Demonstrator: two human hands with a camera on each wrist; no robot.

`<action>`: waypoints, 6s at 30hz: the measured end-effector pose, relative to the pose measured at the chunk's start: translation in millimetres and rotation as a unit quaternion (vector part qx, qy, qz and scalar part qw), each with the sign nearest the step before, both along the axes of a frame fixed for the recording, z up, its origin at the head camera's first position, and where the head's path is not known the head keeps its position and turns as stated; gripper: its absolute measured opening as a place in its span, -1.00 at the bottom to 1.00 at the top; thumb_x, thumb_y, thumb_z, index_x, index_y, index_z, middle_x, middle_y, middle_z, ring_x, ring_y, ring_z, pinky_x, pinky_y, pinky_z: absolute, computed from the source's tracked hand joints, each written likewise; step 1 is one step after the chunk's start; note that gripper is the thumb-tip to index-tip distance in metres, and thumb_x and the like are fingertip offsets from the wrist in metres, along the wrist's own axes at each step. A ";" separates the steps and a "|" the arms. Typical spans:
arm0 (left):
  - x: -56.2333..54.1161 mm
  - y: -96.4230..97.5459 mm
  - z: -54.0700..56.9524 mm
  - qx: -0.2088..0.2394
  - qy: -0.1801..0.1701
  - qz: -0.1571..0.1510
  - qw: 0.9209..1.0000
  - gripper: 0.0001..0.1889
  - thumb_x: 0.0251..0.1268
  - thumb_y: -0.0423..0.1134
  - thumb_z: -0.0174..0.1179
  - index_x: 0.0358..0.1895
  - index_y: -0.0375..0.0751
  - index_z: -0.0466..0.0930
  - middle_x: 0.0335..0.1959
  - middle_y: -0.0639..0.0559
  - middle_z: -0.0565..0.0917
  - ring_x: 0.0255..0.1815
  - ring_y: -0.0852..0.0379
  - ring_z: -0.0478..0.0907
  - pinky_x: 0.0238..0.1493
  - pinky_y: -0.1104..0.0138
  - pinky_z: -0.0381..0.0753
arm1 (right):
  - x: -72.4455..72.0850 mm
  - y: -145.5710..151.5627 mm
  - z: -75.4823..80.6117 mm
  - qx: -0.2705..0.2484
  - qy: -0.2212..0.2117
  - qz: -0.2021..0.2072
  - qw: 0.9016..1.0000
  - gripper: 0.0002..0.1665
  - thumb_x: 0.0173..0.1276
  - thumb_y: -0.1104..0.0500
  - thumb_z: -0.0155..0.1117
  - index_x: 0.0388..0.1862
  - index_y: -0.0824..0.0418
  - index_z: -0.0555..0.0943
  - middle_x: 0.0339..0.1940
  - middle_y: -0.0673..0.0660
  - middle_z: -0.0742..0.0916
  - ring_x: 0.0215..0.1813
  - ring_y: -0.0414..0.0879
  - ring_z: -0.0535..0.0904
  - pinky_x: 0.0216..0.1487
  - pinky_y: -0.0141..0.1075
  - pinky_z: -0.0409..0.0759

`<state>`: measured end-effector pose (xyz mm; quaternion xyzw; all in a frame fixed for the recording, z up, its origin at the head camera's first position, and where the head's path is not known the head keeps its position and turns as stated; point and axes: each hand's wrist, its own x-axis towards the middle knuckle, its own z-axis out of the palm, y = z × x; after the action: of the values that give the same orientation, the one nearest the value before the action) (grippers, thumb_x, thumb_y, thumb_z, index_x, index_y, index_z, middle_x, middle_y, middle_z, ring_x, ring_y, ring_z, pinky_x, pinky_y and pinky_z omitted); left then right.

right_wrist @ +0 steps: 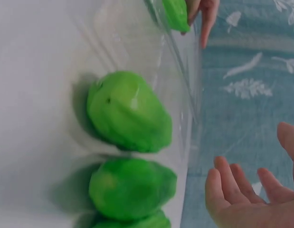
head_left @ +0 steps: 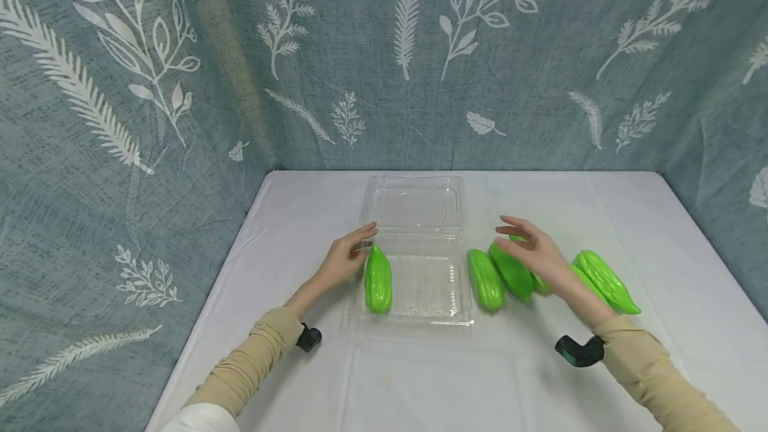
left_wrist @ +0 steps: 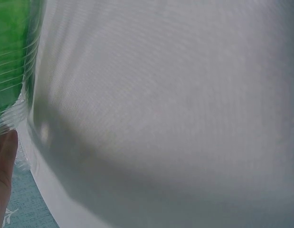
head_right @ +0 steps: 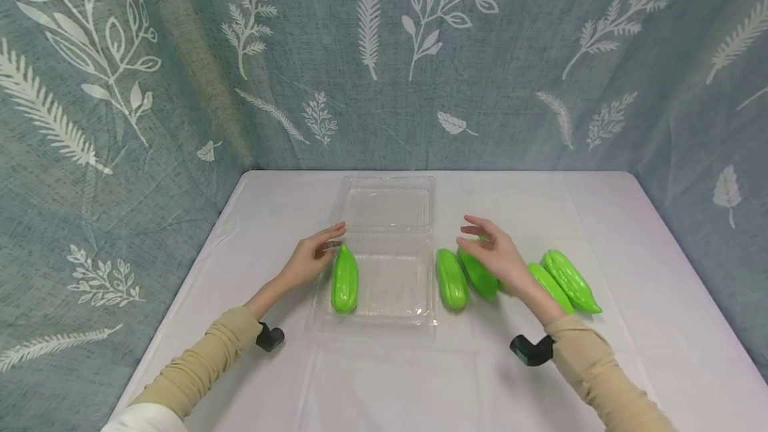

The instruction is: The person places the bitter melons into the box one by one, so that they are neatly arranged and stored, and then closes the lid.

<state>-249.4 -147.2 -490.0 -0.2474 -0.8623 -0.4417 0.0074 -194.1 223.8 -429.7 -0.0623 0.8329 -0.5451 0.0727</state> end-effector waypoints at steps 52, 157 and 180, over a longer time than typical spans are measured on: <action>-1.4 -0.3 -1.2 -0.007 0.011 0.004 1.000 -0.48 0.14 -0.65 -0.03 0.23 -0.40 0.43 0.38 -0.16 0.37 0.31 -0.17 0.41 0.27 0.05 0.48 | -21.8 175.7 -56.0 0.204 0.006 -0.082 0.975 -0.15 0.35 -0.26 0.05 0.50 0.07 0.13 0.34 0.37 0.41 0.18 0.32 0.41 -0.21 0.16 0.56; -1.5 0.7 -1.2 0.005 0.019 0.001 1.000 -0.48 0.13 -0.68 -0.05 0.22 -0.44 0.43 0.36 -0.21 0.38 0.21 -0.19 0.50 0.22 0.05 0.55 | 8.6 164.9 -12.5 0.244 -0.059 0.001 0.968 -0.14 0.44 -0.08 0.03 0.48 0.39 0.02 0.33 0.65 0.21 0.23 0.60 0.25 0.08 0.30 0.49; -0.1 0.8 0.4 0.007 0.019 0.000 1.000 -0.49 0.13 -0.68 -0.05 0.21 -0.44 0.43 0.36 -0.21 0.38 0.21 -0.19 0.50 0.23 0.06 0.54 | 4.3 170.0 -11.6 0.180 -0.034 -0.079 0.980 -0.12 0.45 -0.09 -0.02 0.52 0.32 -0.09 0.34 0.66 0.18 0.27 0.47 0.27 0.03 0.19 0.57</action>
<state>-249.5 -146.4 -489.6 -0.2561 -0.8589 -0.4428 0.0257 -189.8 393.8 -441.3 0.0363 0.9168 -0.3917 0.0682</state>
